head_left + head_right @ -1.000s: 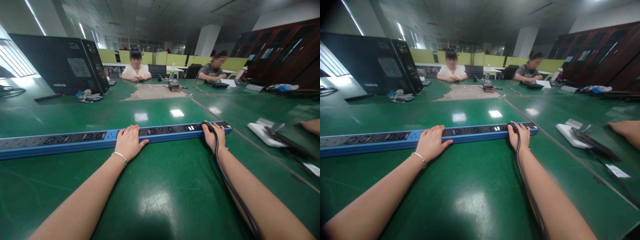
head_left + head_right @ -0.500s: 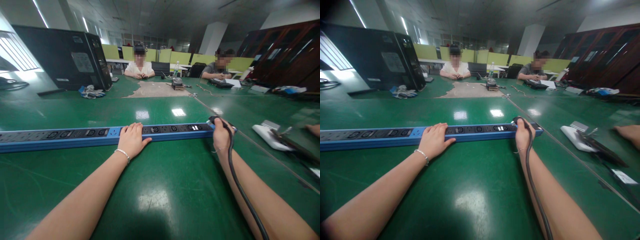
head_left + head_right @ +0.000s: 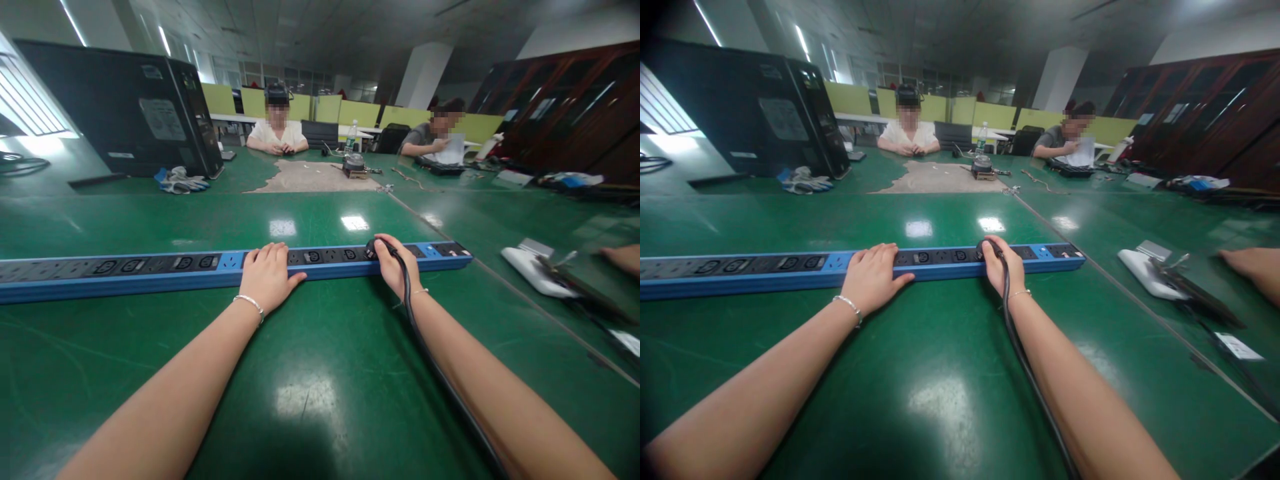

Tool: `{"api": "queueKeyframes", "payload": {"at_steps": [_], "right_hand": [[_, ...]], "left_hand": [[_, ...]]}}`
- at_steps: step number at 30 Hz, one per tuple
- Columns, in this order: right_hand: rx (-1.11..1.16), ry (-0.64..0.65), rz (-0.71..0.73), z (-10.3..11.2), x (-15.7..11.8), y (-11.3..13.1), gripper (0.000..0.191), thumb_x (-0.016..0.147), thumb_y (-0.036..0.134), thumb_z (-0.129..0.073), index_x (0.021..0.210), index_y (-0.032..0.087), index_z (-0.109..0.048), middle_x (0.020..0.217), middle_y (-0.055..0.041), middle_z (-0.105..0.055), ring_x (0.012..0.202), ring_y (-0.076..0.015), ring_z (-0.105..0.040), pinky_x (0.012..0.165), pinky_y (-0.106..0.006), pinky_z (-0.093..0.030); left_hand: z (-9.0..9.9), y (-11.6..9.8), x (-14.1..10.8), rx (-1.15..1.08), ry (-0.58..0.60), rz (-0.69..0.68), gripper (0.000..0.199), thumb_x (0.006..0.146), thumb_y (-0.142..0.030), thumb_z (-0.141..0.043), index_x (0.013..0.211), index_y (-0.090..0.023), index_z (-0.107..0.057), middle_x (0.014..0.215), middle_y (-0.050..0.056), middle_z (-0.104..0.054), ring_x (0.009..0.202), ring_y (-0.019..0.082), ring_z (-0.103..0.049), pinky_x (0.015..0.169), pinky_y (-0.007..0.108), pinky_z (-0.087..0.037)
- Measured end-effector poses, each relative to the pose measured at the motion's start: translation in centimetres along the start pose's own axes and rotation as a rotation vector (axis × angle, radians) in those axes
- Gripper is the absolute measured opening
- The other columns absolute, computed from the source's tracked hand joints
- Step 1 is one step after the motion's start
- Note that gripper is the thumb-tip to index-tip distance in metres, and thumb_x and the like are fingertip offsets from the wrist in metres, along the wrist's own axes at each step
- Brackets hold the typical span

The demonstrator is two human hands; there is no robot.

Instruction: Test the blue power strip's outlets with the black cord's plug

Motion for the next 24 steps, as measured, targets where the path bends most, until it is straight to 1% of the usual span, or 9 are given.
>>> {"api": "queueKeyframes", "payload": {"at_steps": [5,7,9,12,15,18,21,24], "right_hand": [[-0.107,0.026,-0.009,-0.5,0.0,0.5,0.039,0.083,0.048,-0.043,0.101,0.023,-0.067,0.096,-0.0063,-0.070,0.092,-0.0245,-0.063,0.083,-0.036,-0.046],[-0.171,0.049,0.002,-0.8,0.0,0.8,0.039,0.084,0.046,-0.041,0.098,0.022,-0.068,0.097,-0.0083,-0.070,0.093,-0.0258,-0.063,0.085,-0.038,-0.046],[-0.221,0.054,0.034,-1.2,-0.2,1.1,0.039,0.085,0.044,-0.040,0.099,0.021,-0.069,0.100,-0.0092,-0.070,0.098,-0.0260,-0.062,0.090,-0.039,-0.044],[-0.295,0.008,0.063,-1.7,-0.6,1.2,0.038,0.085,0.040,-0.041,0.104,0.020,-0.068,0.109,-0.0097,-0.067,0.111,-0.0256,-0.056,0.097,-0.041,-0.039],[-0.356,-0.050,0.039,-1.9,-1.1,1.0,0.039,0.085,0.039,-0.043,0.110,0.019,-0.065,0.116,-0.0099,-0.064,0.117,-0.0252,-0.050,0.100,-0.042,-0.036],[-0.378,-0.071,0.051,-1.9,-1.6,0.8,0.040,0.086,0.041,-0.042,0.113,0.020,-0.064,0.120,-0.0094,-0.061,0.120,-0.0256,-0.048,0.100,-0.043,-0.035],[-0.391,-0.062,0.084,-1.8,-1.9,0.8,0.041,0.087,0.043,-0.041,0.115,0.022,-0.062,0.122,-0.0090,-0.060,0.121,-0.0262,-0.047,0.101,-0.045,-0.034],[-0.398,-0.055,0.081,-1.7,-2.1,0.8,0.041,0.088,0.043,-0.041,0.117,0.022,-0.061,0.122,-0.0093,-0.060,0.121,-0.0260,-0.047,0.101,-0.046,-0.033]], "left_hand": [[0.0,0.0,0.0,-0.003,-0.005,-0.007,0.059,0.081,-0.055,-0.046,0.123,-0.014,-0.044,0.129,0.016,-0.052,0.122,0.029,-0.043,0.101,0.045,-0.028],[0.0,0.0,0.0,0.001,-0.013,-0.012,0.059,0.081,-0.055,-0.047,0.123,-0.014,-0.045,0.128,0.016,-0.052,0.121,0.029,-0.043,0.101,0.045,-0.028],[0.0,0.0,0.0,0.006,-0.017,-0.013,0.058,0.081,-0.055,-0.047,0.123,-0.014,-0.045,0.128,0.016,-0.053,0.121,0.029,-0.044,0.101,0.045,-0.028],[0.1,0.0,0.0,0.012,-0.017,-0.012,0.058,0.081,-0.054,-0.047,0.122,-0.014,-0.045,0.128,0.017,-0.053,0.121,0.029,-0.044,0.101,0.044,-0.029],[0.1,-0.1,0.0,0.020,-0.020,-0.017,0.058,0.081,-0.053,-0.048,0.122,-0.013,-0.046,0.128,0.017,-0.053,0.121,0.028,-0.044,0.100,0.044,-0.030],[0.0,0.0,0.0,0.022,-0.025,-0.018,0.058,0.081,-0.053,-0.048,0.122,-0.012,-0.046,0.128,0.017,-0.053,0.121,0.028,-0.044,0.101,0.044,-0.029],[-0.1,0.0,-0.1,0.019,-0.026,-0.015,0.058,0.081,-0.053,-0.048,0.123,-0.013,-0.045,0.128,0.017,-0.053,0.121,0.029,-0.044,0.101,0.045,-0.029],[-0.2,0.0,-0.1,0.022,-0.029,-0.016,0.058,0.081,-0.053,-0.048,0.123,-0.013,-0.046,0.128,0.017,-0.053,0.122,0.029,-0.044,0.101,0.045,-0.029]]}}
Point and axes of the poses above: each hand's wrist, its own x-axis towards the middle knuckle, its own z-axis out of the back of the hand, y = z × x, the point moved 2 cm from there along x, towards the middle knuckle
